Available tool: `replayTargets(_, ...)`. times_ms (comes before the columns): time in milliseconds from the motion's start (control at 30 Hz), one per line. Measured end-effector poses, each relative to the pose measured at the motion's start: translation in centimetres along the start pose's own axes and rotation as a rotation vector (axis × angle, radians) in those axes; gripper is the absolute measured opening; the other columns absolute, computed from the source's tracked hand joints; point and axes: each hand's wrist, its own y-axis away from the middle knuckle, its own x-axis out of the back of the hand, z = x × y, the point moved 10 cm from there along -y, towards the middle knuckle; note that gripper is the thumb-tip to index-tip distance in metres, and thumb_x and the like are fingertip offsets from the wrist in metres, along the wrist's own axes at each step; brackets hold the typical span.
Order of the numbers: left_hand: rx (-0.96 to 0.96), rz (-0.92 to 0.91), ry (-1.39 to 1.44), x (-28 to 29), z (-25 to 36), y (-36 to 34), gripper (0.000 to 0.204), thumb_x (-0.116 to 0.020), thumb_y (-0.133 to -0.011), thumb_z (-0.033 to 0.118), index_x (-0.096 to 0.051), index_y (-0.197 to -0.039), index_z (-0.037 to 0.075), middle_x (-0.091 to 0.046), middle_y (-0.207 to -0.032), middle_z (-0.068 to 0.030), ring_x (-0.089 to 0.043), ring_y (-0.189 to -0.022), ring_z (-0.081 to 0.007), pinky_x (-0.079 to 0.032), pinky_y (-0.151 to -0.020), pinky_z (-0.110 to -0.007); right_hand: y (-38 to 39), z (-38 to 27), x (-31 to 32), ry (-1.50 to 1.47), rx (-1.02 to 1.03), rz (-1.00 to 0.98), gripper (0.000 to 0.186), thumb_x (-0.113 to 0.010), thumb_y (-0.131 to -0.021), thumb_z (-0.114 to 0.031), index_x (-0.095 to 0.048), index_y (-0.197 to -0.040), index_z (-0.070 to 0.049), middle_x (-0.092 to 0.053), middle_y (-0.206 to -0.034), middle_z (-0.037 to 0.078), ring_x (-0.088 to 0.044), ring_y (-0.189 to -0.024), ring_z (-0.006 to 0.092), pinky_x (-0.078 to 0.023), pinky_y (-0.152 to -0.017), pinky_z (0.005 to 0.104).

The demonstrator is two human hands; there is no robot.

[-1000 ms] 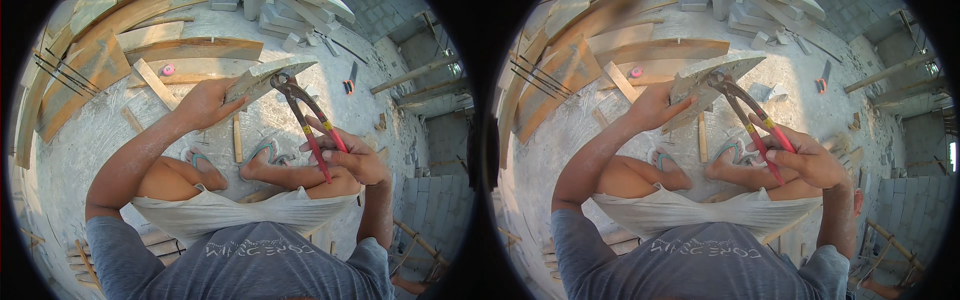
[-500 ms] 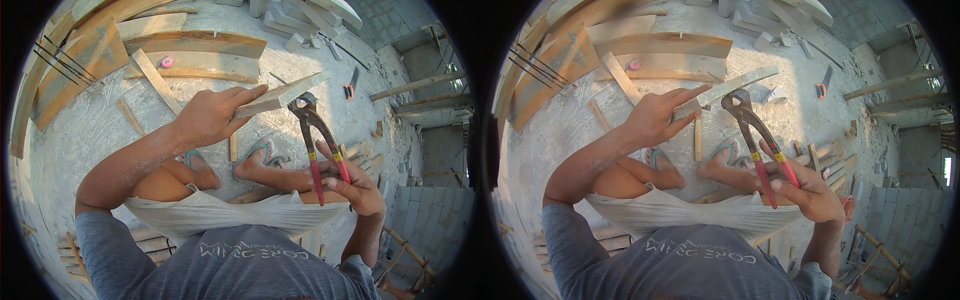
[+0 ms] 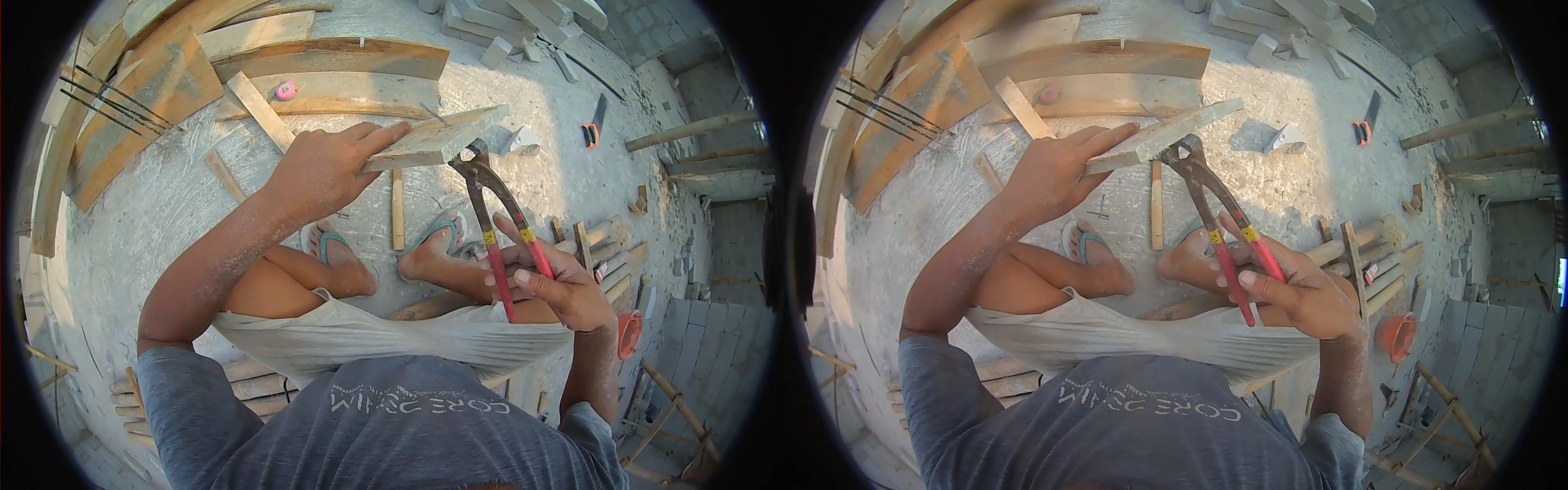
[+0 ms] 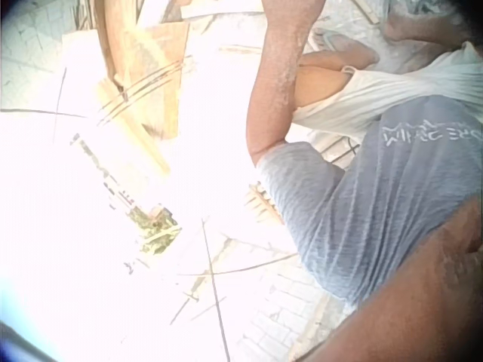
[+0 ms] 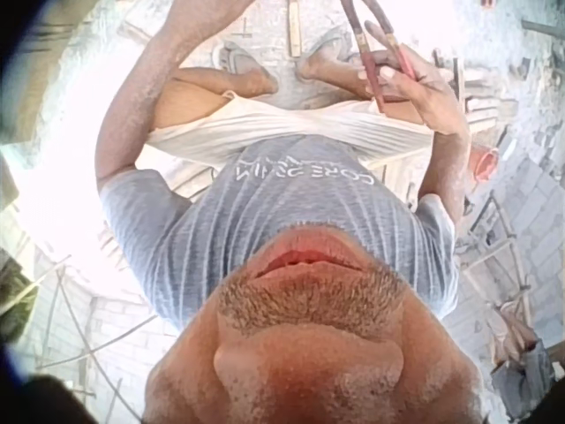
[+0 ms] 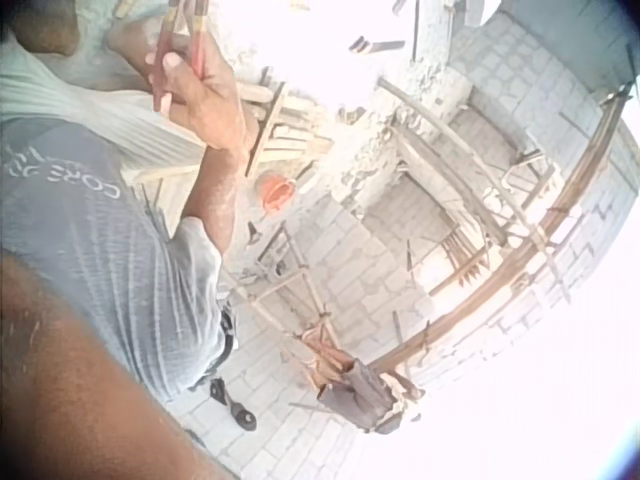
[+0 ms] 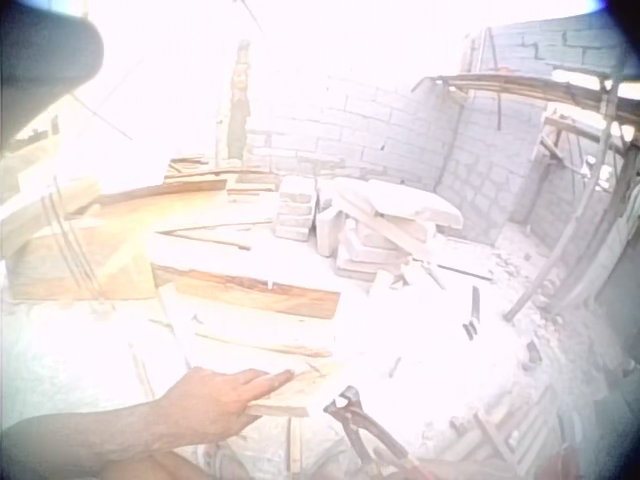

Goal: The person prepares wooden boards for construction by removing nails with pincers and using a small axe to shape the edges of the wood while seated on the floor.

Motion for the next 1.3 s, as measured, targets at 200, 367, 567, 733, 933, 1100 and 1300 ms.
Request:
replayTargets(200,0.098,-0.019,0.026,0.1,-1.1,-0.4,0.052,-0.07,-0.094,0.026,-0.056,-0.144,0.025,-0.071,-0.114,-0.0101,-0.071,-0.088,-0.0313,-0.057,-0.072,-0.039,-1.2,1.1,-0.7,-0.243,-0.047,0.086,0.044,-0.057,-0.103,-0.016,-0.047,-0.143,0.001,-0.065,-0.114,0.014,-0.063,-0.105,0.02,-0.053,-0.089,0.0349)
replayTargets(367,0.018,0.124,0.058,1.3,-2.6,-1.6,0.043,-0.066,-0.097,0.033,-0.061,-0.138,0.018,-0.071,-0.117,-0.0117,-0.071,-0.083,-0.0323,-0.057,-0.074,-0.042,-4.2,2.2,-2.5,-0.417,-0.032,0.078,0.037,-0.054,-0.106,-0.021,-0.054,-0.136,0.0,-0.058,-0.092,0.005,-0.056,-0.078,0.0128,-0.05,-0.07,0.0291)
replayTargets(567,0.25,0.101,0.371,-2.0,-11.1,-0.5,0.059,-0.046,-0.104,0.057,-0.066,-0.128,0.007,-0.073,-0.102,-0.0162,-0.071,-0.085,-0.0349,-0.054,-0.078,-0.042,-8.2,1.4,-1.5,-0.562,0.077,0.265,0.053,-0.05,-0.106,-0.022,-0.037,-0.153,-0.002,-0.051,-0.086,0.002,-0.051,-0.074,0.011,-0.045,-0.066,0.0278)
replayTargets(733,0.401,0.141,0.288,-2.0,-10.4,-1.3,0.063,-0.045,-0.102,0.062,-0.071,-0.104,0.004,-0.07,-0.082,-0.0199,-0.07,-0.079,-0.0373,-0.052,-0.073,-0.045,-12.8,3.5,-3.3,-0.67,0.317,0.359,0.051,-0.051,-0.105,-0.017,-0.037,-0.153,-0.005,-0.05,-0.086,0.0,-0.047,-0.071,0.0082,-0.043,-0.062,0.0249)
replayTargets(933,0.432,0.18,0.047,-1.1,-10.7,-1.2,0.059,-0.052,-0.1,0.06,-0.068,-0.095,0.003,-0.068,-0.078,-0.0198,-0.068,-0.075,-0.039,-0.05,-0.067,-0.047,-17.8,4.3,-7.1,-0.678,0.543,0.447,0.051,-0.051,-0.107,-0.02,-0.036,-0.153,-0.004,-0.049,-0.087,-0.002,-0.046,-0.069,0.0051,-0.04,-0.057,0.0208)
replayTargets(1100,0.39,0.176,0.041,-1.2,-10.4,-1.5,0.055,-0.056,-0.099,0.058,-0.066,-0.094,0.003,-0.067,-0.079,-0.0191,-0.067,-0.075,-0.0396,-0.05,-0.065,-0.047,-17.4,4.5,-5.0,-0.57,0.592,0.504,0.048,-0.046,-0.109,-0.02,-0.035,-0.152,-0.001,-0.054,-0.092,0.001,-0.052,-0.074,0.0071,-0.044,-0.06,0.022)
replayTargets(1300,0.254,0.234,-0.001,-1.8,-8.8,-1.9,0.046,-0.057,-0.101,0.05,-0.062,-0.102,0.004,-0.068,-0.087,-0.0182,-0.067,-0.076,-0.0386,-0.051,-0.065,-0.047,-10.9,1.4,-1.3,-0.74,0.29,0.281,0.052,-0.044,-0.11,-0.024,-0.031,-0.155,-0.002,-0.064,-0.111,0.013,-0.063,-0.086,0.0175,-0.056,-0.073,0.0349)
